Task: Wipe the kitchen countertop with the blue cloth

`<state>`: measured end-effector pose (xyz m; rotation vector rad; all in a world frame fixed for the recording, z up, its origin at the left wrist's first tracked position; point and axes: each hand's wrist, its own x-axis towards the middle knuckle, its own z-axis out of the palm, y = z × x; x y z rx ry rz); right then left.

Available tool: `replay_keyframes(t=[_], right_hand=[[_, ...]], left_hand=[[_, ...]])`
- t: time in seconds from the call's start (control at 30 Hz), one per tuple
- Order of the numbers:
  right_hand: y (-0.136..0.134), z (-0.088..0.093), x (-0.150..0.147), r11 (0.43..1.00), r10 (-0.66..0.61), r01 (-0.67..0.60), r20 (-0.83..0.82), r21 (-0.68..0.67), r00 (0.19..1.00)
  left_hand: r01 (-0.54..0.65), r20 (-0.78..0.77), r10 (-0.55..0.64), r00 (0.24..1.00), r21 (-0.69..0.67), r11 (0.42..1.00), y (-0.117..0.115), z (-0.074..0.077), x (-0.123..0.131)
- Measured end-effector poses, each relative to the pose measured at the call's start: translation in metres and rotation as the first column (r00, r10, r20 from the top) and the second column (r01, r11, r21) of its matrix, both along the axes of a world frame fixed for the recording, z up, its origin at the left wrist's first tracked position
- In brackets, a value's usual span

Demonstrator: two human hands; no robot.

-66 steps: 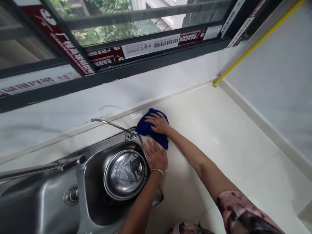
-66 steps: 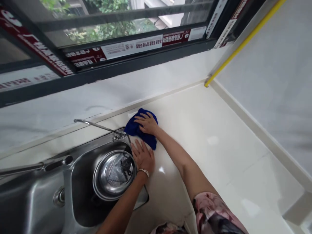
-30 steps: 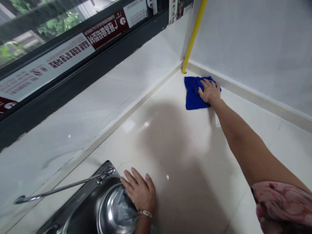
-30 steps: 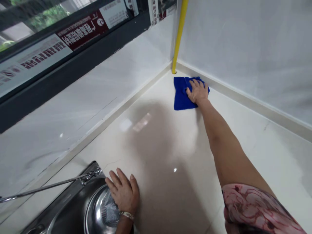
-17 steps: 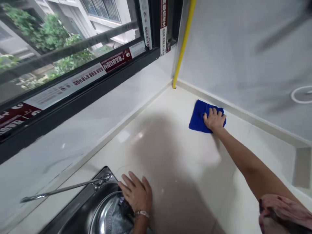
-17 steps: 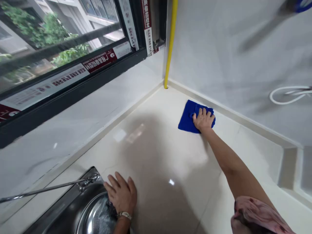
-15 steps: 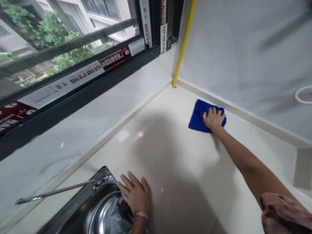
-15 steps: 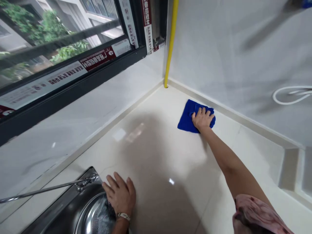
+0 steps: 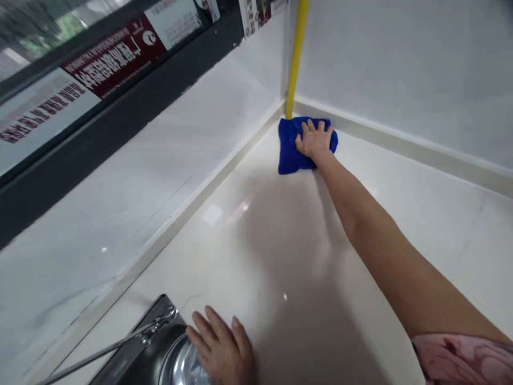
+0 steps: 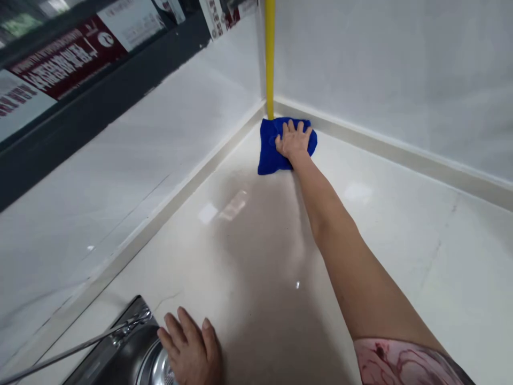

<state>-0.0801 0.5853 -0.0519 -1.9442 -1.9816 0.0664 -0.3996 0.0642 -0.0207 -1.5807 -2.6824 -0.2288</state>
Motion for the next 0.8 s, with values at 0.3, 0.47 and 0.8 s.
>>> replay_keyframes(t=[0.3,0.47,0.8], right_hand=[[-0.107,0.027,-0.098,0.967,0.255,-0.255,0.01,-0.028,0.967],[-0.215,0.048,-0.12,0.938,0.339,-0.338,-0.002,-0.083,0.941],[-0.451,0.054,-0.088,0.89,0.454,-0.442,0.114,-0.115,0.884]], left_hand=[[-0.014,-0.016,0.014,1.0,-0.001,1.0,0.006,0.005,0.004],[-0.046,0.029,0.045,0.999,0.035,0.998,0.008,0.0,0.007],[-0.101,0.114,0.095,0.989,0.052,0.994,0.013,0.003,0.017]])
